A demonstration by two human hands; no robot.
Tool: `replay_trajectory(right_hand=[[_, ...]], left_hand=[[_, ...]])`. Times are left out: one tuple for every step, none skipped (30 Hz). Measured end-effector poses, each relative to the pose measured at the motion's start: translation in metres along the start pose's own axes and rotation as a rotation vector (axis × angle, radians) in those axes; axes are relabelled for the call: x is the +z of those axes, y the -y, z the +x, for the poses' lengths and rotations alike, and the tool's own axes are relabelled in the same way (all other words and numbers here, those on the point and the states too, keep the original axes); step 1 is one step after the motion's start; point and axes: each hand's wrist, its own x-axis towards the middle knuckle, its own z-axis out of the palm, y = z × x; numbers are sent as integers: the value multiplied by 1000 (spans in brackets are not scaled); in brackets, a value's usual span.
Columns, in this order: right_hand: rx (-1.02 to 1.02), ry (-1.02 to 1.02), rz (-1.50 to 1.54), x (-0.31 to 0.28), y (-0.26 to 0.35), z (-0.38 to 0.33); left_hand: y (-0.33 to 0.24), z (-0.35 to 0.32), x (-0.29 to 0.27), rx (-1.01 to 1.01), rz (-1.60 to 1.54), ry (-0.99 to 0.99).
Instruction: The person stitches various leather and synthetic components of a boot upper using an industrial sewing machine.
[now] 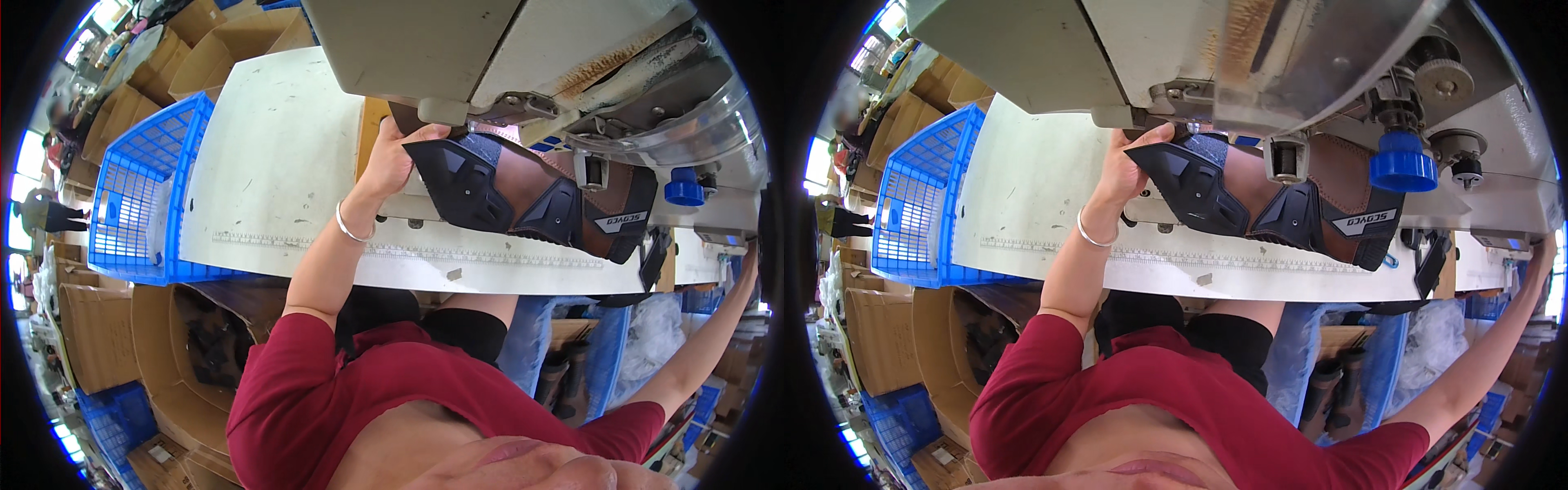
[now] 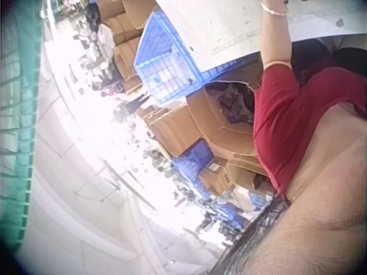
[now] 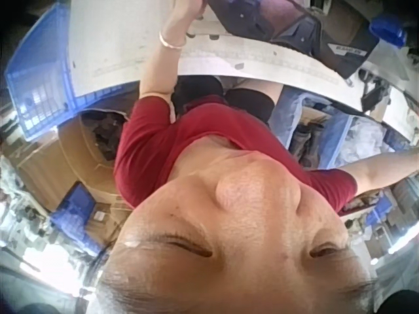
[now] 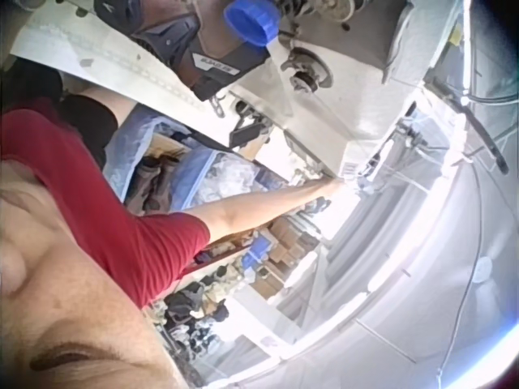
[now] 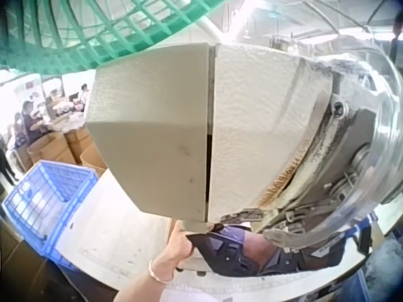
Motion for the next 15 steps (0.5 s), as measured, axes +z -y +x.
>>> replay_trajectory(right_hand=[[17,-36,27,-9,-20,-7],[4,-78,36,-36,-34,8],[-76,-88,-14,-60,-13,89],[-46,-114,26,-76,-43,49],[-20,-141,60,-63,-65,43],[1,-169,90,-32,-80,59],[14,-190,141,-28,-94,35],[25,-209,190,23,-98,57],[32,-227,239,28,-102,43],[31,-273,235,-3,-105,42],[23,-319,230,-36,-101,44],[7,-366,225,-75,-90,47],[5,-378,256,-62,-82,44],[-7,-391,282,-49,-65,52],[-32,-404,305,-39,-38,64]], left_hand=[[-2,2,10,-2,18,27],[-5,0,11,5,-1,41],[3,-17,-38,6,-63,20],[-1,-14,-25,-7,18,7],[-4,-12,-14,-16,43,8],[-5,-10,-4,-1,64,17],[-13,-14,0,29,94,9],[-19,-18,2,37,117,-6],[-25,-23,3,44,106,-42],[-19,-15,10,30,57,-34],[-14,-9,17,24,35,-9],[-10,-4,22,30,7,34],[-11,-9,11,41,7,33],[-11,-15,-2,47,-4,18],[-12,-23,-17,49,-47,-14]])
